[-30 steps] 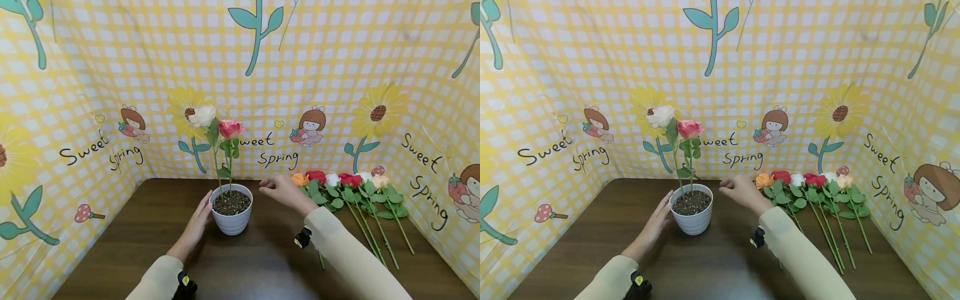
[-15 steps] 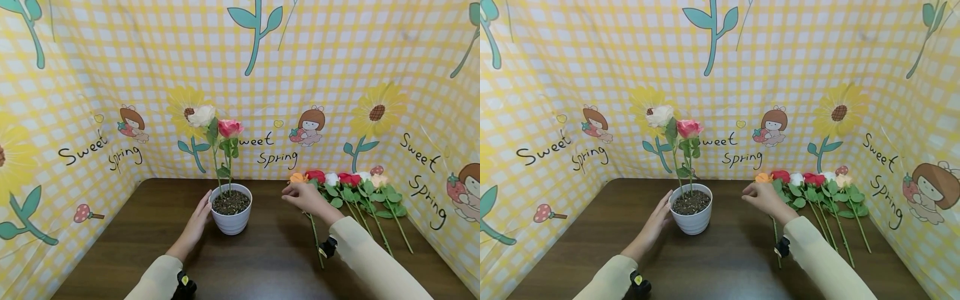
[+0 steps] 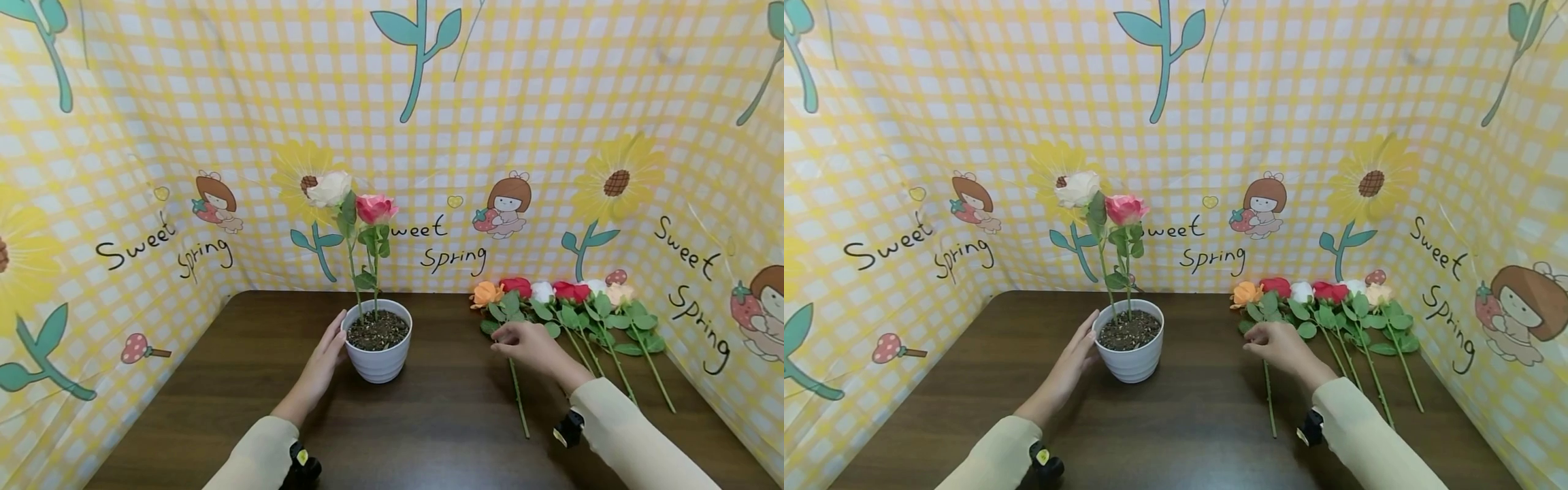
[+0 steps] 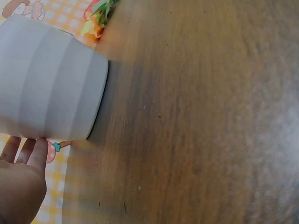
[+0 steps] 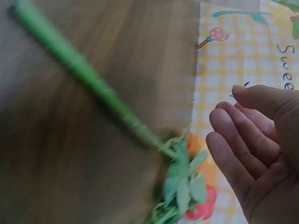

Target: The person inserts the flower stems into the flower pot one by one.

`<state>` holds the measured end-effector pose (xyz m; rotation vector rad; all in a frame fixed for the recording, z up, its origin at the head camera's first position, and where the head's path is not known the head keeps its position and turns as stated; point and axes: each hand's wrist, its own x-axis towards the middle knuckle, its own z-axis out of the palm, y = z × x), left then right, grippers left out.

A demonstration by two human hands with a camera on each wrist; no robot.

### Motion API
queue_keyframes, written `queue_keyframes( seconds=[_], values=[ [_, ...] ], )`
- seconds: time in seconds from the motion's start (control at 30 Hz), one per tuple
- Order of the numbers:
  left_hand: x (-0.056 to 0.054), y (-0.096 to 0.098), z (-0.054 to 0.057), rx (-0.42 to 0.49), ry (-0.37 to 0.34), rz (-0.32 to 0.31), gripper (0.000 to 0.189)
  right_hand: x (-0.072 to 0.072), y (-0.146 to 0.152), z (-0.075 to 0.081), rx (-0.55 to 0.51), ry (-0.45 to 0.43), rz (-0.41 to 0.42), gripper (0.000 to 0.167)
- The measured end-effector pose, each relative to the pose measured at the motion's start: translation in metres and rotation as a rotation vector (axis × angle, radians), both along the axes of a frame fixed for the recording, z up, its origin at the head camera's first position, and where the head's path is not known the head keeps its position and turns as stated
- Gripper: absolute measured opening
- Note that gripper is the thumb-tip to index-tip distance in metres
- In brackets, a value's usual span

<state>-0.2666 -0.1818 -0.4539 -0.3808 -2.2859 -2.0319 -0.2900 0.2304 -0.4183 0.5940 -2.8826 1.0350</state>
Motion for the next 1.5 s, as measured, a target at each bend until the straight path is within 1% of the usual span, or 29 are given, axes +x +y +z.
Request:
queue_keyframes(
  seconds=[0.1, 0.23, 0.3, 0.37, 0.53, 0.67, 0.77, 0.87, 0.93, 1.07, 1.13, 1.3, 1.5],
  values=[
    [0.000, 0.000, 0.000, -0.003, -0.006, -0.001, 0.053, 0.004, 0.009, -0.010, 0.000, -0.010, -0.006, 0.020],
    [0.000, 0.000, 0.000, -0.004, -0.009, 0.002, 0.053, 0.009, 0.018, -0.021, 0.021, -0.024, -0.040, 0.022],
    [0.000, 0.001, 0.000, -0.002, -0.006, 0.003, 0.052, 0.011, 0.021, -0.025, 0.029, -0.038, -0.072, 0.022],
    [0.000, 0.001, 0.000, -0.001, -0.002, 0.000, 0.052, 0.014, 0.023, -0.028, 0.019, -0.060, -0.086, 0.023],
    [-0.001, 0.000, -0.001, -0.002, 0.000, 0.002, 0.052, 0.019, 0.024, -0.033, -0.013, -0.125, -0.112, 0.030],
    [-0.002, -0.001, -0.001, 0.001, 0.002, 0.006, 0.053, 0.019, 0.021, -0.036, -0.005, -0.155, -0.151, 0.036],
    [-0.001, 0.000, -0.001, 0.000, 0.000, 0.005, 0.053, 0.018, 0.019, -0.039, -0.002, -0.195, -0.189, 0.039],
    [-0.001, 0.000, -0.001, 0.000, -0.004, 0.005, 0.053, 0.017, 0.017, -0.042, -0.007, -0.223, -0.216, 0.038],
    [-0.001, 0.000, -0.001, 0.001, -0.004, 0.004, 0.052, 0.016, 0.017, -0.044, -0.022, -0.232, -0.231, 0.032],
    [-0.001, 0.000, -0.001, 0.003, -0.004, 0.003, 0.052, 0.015, 0.016, -0.046, -0.049, -0.244, -0.235, 0.019],
    [-0.001, 0.000, -0.001, 0.004, -0.005, 0.002, 0.052, 0.014, 0.015, -0.047, -0.063, -0.257, -0.236, 0.015],
    [-0.001, 0.000, -0.002, 0.007, -0.001, 0.002, 0.052, 0.015, 0.014, -0.046, -0.075, -0.265, -0.222, 0.012],
    [-0.001, 0.000, -0.001, 0.007, 0.004, -0.002, 0.052, 0.017, 0.012, -0.037, -0.080, -0.234, -0.171, 0.014]
  ],
)
